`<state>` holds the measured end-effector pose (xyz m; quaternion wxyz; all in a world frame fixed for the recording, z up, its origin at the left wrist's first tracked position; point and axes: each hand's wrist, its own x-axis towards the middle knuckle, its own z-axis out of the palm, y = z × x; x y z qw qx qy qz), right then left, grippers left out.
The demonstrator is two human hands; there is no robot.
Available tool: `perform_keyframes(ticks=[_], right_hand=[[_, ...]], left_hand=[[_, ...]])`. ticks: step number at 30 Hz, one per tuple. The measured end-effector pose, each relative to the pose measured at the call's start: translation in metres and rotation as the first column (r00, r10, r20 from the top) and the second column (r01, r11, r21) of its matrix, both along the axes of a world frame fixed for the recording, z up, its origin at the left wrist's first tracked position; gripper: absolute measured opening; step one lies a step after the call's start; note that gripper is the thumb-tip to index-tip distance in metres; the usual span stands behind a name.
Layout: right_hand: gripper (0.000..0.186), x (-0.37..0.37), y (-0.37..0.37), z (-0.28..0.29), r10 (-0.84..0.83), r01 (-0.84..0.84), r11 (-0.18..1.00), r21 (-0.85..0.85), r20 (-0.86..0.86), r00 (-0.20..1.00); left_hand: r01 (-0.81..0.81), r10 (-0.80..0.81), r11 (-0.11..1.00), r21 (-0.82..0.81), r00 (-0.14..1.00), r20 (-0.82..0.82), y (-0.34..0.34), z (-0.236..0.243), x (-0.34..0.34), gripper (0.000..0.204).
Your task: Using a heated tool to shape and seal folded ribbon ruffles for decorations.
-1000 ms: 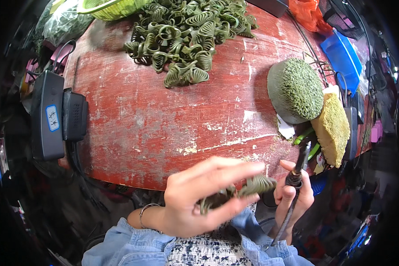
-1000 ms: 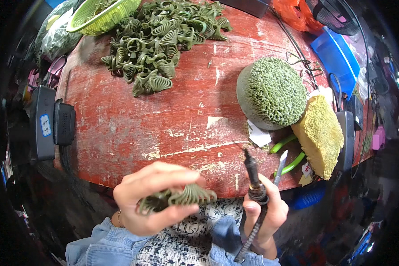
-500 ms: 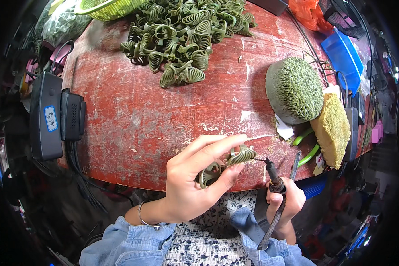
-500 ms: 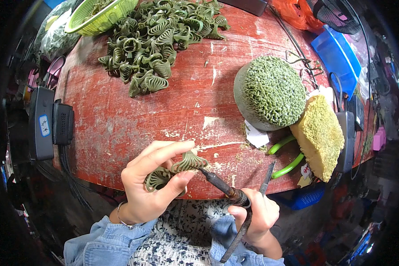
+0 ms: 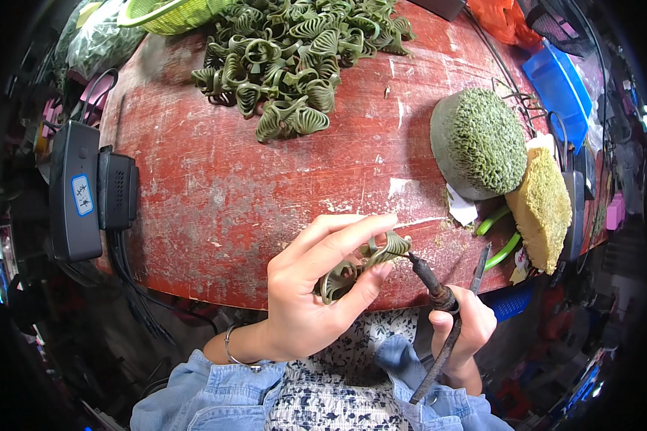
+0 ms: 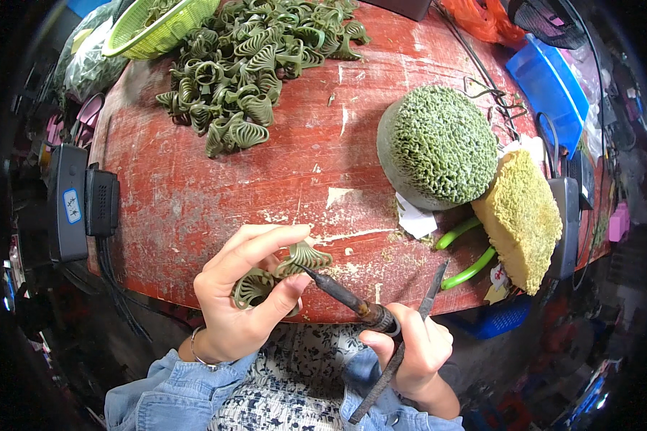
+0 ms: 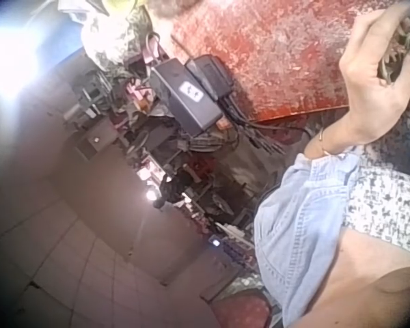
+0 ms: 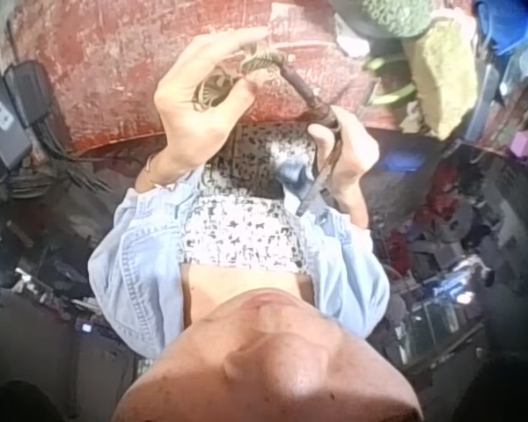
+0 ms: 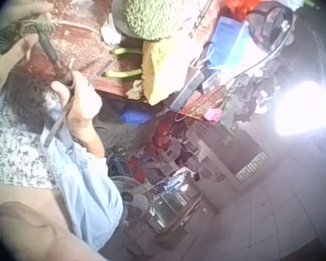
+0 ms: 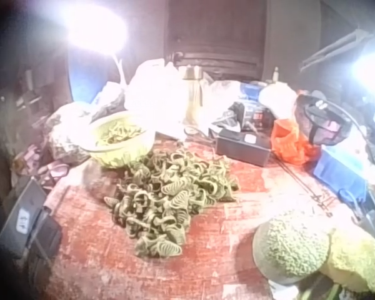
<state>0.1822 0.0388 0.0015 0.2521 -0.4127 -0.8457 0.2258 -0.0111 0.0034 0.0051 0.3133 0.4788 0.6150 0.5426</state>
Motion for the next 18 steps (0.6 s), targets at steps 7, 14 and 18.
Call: perform_keyframes(ticks=[7, 14, 18], right_hand=[[0.038, -0.0013, -0.0013, -0.0014, -0.024, 0.024, 0.999, -0.022, -0.006, 1.000], [0.044, 0.0064, -0.0063, -0.0069, -0.065, 0.064, 0.997, -0.050, -0.029, 0.997], [0.043, 0.0009, -0.0031, -0.0053, -0.040, 0.039, 0.999, -0.024, -0.042, 0.998]], left_hand=[[-0.012, 0.012, 1.000, -0.011, 1.000, 0.013, 0.0002, 0.0000, 0.0004, 0.034], [0.012, -0.012, 1.000, -0.006, 1.000, 0.028, 0.0005, 0.0028, -0.0007, 0.035], [0.005, -0.001, 0.999, -0.048, 0.997, 0.080, -0.0003, 0.0034, -0.0003, 0.034]])
